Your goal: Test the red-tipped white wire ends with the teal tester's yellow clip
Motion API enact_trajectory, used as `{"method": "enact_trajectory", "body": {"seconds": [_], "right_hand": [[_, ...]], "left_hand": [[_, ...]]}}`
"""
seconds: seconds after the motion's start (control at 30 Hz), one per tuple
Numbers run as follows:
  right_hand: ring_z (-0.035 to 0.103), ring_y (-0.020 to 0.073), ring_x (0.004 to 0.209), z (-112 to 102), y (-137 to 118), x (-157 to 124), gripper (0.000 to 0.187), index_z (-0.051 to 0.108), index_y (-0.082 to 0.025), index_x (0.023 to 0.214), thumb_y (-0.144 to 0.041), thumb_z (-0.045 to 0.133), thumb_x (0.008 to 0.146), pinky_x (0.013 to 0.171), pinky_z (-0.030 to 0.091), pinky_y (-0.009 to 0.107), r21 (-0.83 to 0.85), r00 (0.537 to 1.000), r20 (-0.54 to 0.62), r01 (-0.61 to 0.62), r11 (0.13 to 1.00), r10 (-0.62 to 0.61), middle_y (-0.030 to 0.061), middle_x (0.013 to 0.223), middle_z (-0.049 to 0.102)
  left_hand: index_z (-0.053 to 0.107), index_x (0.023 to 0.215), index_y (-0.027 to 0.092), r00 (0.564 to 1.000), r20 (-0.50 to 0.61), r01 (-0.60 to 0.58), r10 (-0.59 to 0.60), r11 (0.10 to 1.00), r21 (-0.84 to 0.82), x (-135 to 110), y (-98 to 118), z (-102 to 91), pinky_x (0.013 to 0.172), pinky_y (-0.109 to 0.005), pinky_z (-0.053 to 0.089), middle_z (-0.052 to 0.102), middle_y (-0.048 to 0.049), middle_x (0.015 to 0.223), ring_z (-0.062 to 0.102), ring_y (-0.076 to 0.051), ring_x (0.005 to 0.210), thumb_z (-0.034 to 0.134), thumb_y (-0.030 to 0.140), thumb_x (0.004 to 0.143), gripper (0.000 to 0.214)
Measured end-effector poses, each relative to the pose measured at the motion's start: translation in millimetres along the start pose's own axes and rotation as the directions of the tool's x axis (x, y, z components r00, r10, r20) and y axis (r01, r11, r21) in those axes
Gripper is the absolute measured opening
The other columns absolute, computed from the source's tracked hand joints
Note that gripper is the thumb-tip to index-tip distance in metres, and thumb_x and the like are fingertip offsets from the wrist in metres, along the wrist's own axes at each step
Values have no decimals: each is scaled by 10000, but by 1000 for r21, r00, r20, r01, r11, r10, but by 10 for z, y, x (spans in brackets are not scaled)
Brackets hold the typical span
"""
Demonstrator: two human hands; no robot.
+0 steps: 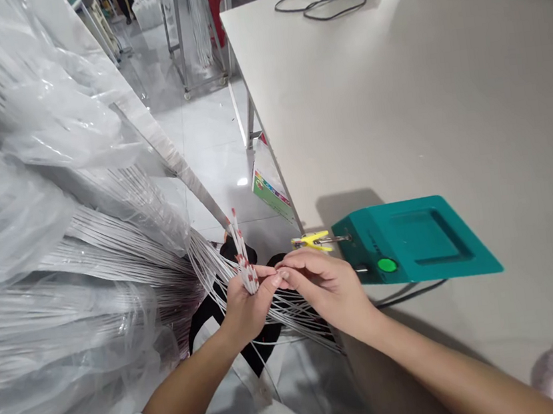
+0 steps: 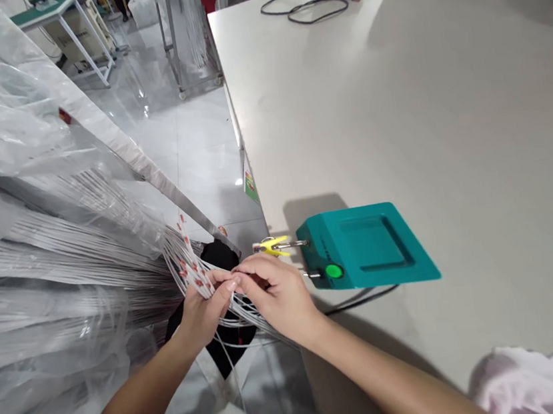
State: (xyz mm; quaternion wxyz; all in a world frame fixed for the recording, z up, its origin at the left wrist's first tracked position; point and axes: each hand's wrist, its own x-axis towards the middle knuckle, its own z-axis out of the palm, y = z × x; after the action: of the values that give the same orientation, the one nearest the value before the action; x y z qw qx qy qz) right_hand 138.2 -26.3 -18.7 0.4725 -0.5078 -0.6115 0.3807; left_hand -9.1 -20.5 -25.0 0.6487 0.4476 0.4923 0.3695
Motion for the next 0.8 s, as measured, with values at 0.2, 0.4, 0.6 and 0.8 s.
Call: {"method": "enact_trajectory", "body": {"seconds": [0.2, 0.4, 0.6, 0.8], "right_hand": [[572, 121, 599, 31, -37, -4, 127, 634, -198, 760, -256, 550, 835, 524, 487, 262, 249, 997, 68, -61, 967, 45, 36, 739, 617], [526, 81, 503, 85, -70, -14, 126, 622, -186, 792, -285, 553, 828, 466, 481, 230, 319, 992, 59, -127, 939, 114, 17, 728, 576], [585, 135, 714, 70, -10, -75, 131, 617, -187, 799, -266, 523, 843, 622, 507, 268, 140, 996, -57, -62, 988, 70, 55, 815, 608], [590, 119, 684, 65, -29, -66, 301, 563, -210, 1101, -295, 572, 812, 601, 528, 263, 160, 994, -43, -88, 983, 96, 90, 1031, 606]], "left_hand": [[588, 672, 124, 989, 139, 59, -46, 995, -86, 22, 83, -40, 379, -200, 200, 455, 50, 437, 301, -35, 359, 624, 409, 718, 291], [566, 683, 126, 988, 129, 111, -85, 971, -211, 37, -37, -77, 390, -199, 197, 535, 29, 531, 313, -22, 369, 645, 398, 701, 284], [569, 705, 124, 992, 55, 125, -113, 949, -288, 38, 39, -36, 391, -202, 164, 587, 11, 599, 316, -12, 369, 679, 363, 675, 265], [571, 724, 125, 991, 50, 128, -120, 965, -229, 35, 38, -31, 398, -205, 173, 524, 35, 532, 302, -22, 376, 675, 397, 673, 296]]}}
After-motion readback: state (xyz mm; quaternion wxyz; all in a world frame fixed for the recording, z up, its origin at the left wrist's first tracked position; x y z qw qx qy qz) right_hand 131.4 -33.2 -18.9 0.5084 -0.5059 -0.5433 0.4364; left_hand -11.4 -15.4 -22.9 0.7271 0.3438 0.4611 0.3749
